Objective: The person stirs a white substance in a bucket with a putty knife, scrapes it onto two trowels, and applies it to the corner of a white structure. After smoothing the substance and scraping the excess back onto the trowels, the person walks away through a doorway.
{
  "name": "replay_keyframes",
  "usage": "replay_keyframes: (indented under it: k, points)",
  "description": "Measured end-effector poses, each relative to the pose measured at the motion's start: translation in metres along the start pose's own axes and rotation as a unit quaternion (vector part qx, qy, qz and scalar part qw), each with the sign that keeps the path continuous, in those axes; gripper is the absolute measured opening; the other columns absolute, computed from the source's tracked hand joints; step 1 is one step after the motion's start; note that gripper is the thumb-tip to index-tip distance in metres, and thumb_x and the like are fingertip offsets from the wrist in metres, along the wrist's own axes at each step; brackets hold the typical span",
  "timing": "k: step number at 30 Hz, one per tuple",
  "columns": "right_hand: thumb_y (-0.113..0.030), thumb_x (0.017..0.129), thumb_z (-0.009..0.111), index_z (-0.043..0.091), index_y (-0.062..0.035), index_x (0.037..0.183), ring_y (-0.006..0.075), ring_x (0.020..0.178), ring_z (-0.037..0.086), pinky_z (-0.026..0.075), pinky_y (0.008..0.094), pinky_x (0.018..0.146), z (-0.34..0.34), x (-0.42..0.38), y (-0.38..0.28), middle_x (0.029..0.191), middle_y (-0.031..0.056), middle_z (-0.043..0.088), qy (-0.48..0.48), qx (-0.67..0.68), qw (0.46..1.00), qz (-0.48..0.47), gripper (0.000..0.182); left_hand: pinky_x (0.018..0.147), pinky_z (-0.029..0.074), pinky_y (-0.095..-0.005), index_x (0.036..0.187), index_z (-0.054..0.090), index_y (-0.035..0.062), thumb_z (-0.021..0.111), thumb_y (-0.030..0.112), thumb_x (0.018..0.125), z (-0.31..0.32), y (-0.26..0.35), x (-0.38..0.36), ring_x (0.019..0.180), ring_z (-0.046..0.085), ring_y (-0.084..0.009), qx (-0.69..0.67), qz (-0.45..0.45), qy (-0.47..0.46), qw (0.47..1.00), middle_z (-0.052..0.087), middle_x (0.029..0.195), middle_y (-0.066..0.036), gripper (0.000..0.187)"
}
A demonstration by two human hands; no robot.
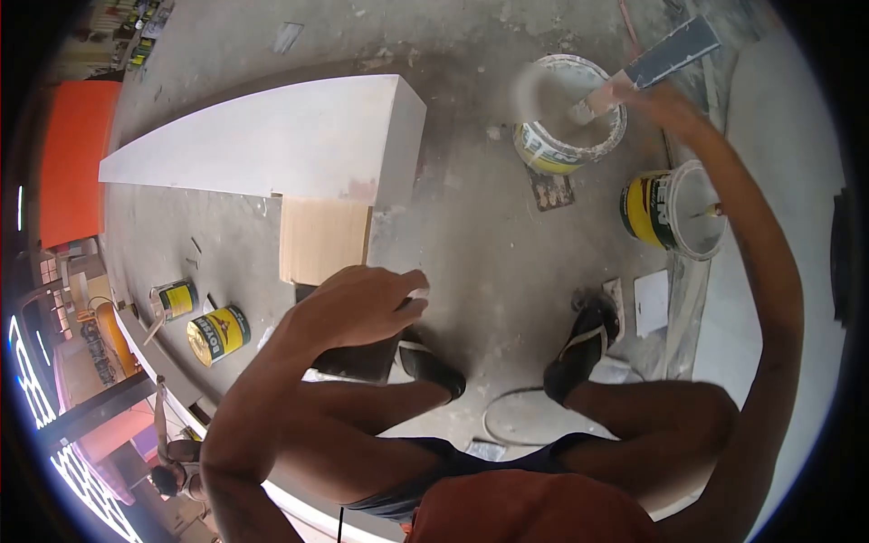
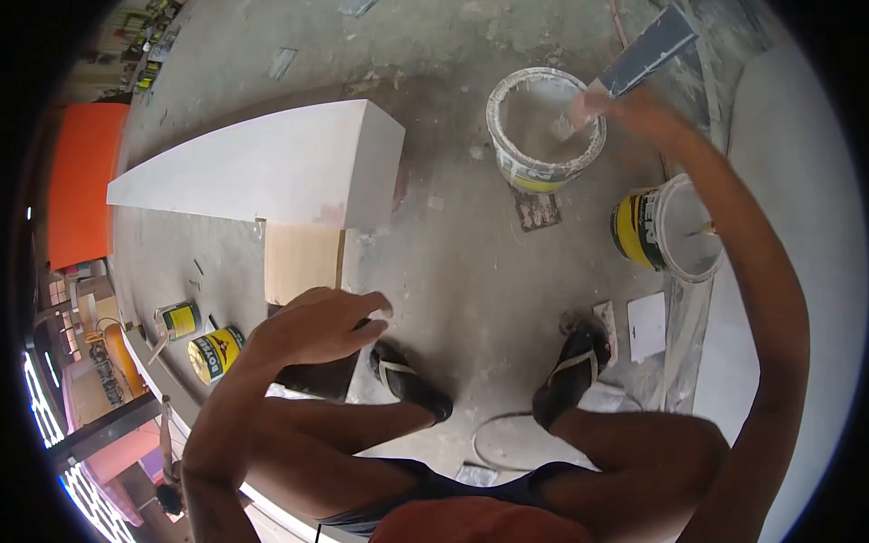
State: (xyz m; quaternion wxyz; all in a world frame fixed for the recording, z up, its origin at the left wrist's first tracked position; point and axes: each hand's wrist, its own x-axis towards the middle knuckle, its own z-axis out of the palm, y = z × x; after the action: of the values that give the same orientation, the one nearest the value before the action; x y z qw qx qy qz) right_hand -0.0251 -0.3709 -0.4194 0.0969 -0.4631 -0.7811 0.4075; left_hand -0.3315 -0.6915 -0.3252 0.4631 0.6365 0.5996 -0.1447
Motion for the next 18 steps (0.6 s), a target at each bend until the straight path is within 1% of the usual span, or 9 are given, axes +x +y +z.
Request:
replay_keyframes:
  k: [1, 2, 4, 8, 10, 13, 14, 16, 18]
  points:
    - [-0.043, 0.087, 0.065, 0.049, -0.0069, 0.135, 0.0175, 0.098, 0.063, 0.051, 0.0298, 0.08, -0.006, 0.006, -0.01, 0.115, 0.0156, 0.063, 0.057, 0.004, 0.997, -0.05, 0.062, 0.075, 0.047, -0.0483, 0.108, 0.059, 0.0077, 0.048, 0.031, 0.094, -0.001, 0.004, -0.003, 0.08, 0.064, -0.0388, 0.0, -0.007, 0.001, 1.0, 0.066, 0.079, -0.02, 0.029]
    - [-0.043, 0.087, 0.065, 0.049, -0.0069, 0.135, 0.0175, 0.098, 0.063, 0.051, 0.0298, 0.08, -0.003, 0.015, -0.009, 0.115, 0.0156, 0.063, 0.061, 0.003, 0.997, -0.055, 0.062, 0.075, 0.047, -0.0483, 0.108, 0.059, 0.0077, 0.048, 0.031, 0.094, -0.003, 0.011, -0.007, 0.08, 0.064, -0.0388, 0.003, -0.006, 0.008, 1.0, 0.066, 0.079, -0.02, 0.029]
    - [-0.037, 0.09, 0.063, 0.056, -0.0111, 0.131, 0.0202, 0.097, 0.062, 0.05, 0.0341, 0.085, -0.001, 0.024, 0.0, 0.108, 0.0127, 0.065, 0.0, 0.113, 0.992, -0.051, 0.05, 0.074, 0.047, -0.0486, 0.107, 0.058, 0.0074, 0.047, 0.031, 0.095, -0.009, 0.029, -0.015, 0.079, 0.063, -0.039, -0.016, -0.011, -0.026, 0.999, 0.065, 0.078, -0.02, 0.029]
    - [-0.034, 0.09, 0.063, 0.062, -0.0115, 0.123, 0.0197, 0.097, 0.063, 0.05, 0.0353, 0.085, -0.002, 0.008, 0.0, 0.102, 0.0094, 0.067, 0.072, 0.094, 0.992, -0.039, 0.04, 0.072, 0.047, -0.0483, 0.103, 0.059, 0.0072, 0.047, 0.029, 0.095, -0.002, 0.037, -0.013, 0.077, 0.062, -0.0391, 0.011, 0.02, 0.002, 1.0, 0.065, 0.076, -0.019, 0.026]
    - [-0.035, 0.088, 0.064, 0.069, -0.0111, 0.111, 0.0214, 0.08, 0.065, 0.052, 0.0346, 0.075, -0.014, -0.003, -0.008, 0.093, 0.0109, 0.069, 0.076, -0.11, 0.966, -0.219, 0.033, 0.072, 0.047, -0.0481, 0.102, 0.06, 0.007, 0.047, 0.027, 0.094, -0.002, 0.03, -0.005, 0.076, 0.063, -0.0386, 0.047, 0.027, 0.019, 0.998, 0.065, 0.076, -0.019, 0.025]
    - [-0.035, 0.087, 0.065, 0.071, -0.0102, 0.106, 0.0219, 0.077, 0.065, 0.051, 0.034, 0.073, -0.013, -0.02, -0.02, 0.091, 0.0115, 0.069, 0.026, -0.151, 0.946, -0.286, 0.032, 0.072, 0.047, -0.0475, 0.102, 0.061, 0.0074, 0.047, 0.027, 0.095, -0.009, 0.025, 0.007, 0.076, 0.063, -0.037, 0.082, 0.011, 0.034, 0.996, 0.065, 0.075, -0.018, 0.025]
    - [-0.035, 0.087, 0.065, 0.071, -0.0102, 0.106, 0.0219, 0.077, 0.065, 0.051, 0.034, 0.073, -0.013, -0.019, -0.025, 0.091, 0.0115, 0.069, 0.026, -0.152, 0.946, -0.286, 0.032, 0.073, 0.048, -0.0469, 0.104, 0.062, 0.0081, 0.047, 0.028, 0.096, -0.012, 0.023, 0.011, 0.076, 0.064, -0.0359, 0.096, -0.006, 0.031, 0.995, 0.064, 0.074, -0.017, 0.026]
    - [-0.037, 0.086, 0.066, 0.073, -0.0106, 0.101, 0.024, 0.079, 0.066, 0.05, 0.0346, 0.075, -0.018, -0.016, -0.036, 0.089, 0.0108, 0.07, -0.012, -0.07, 0.99, -0.122, 0.031, 0.074, 0.048, -0.047, 0.104, 0.062, 0.0076, 0.047, 0.027, 0.095, -0.013, 0.022, 0.015, 0.077, 0.064, -0.0358, 0.105, -0.006, 0.034, 0.994, 0.064, 0.074, -0.017, 0.026]
    - [-0.037, 0.086, 0.066, 0.073, -0.0107, 0.101, 0.0235, 0.079, 0.066, 0.05, 0.0341, 0.074, -0.031, -0.012, -0.044, 0.087, 0.01, 0.07, 0.02, -0.074, 0.991, -0.113, 0.031, 0.074, 0.048, -0.0466, 0.103, 0.062, 0.0071, 0.048, 0.026, 0.095, -0.012, 0.022, 0.018, 0.077, 0.064, -0.0358, 0.106, 0.02, 0.035, 0.994, 0.065, 0.074, -0.017, 0.025]
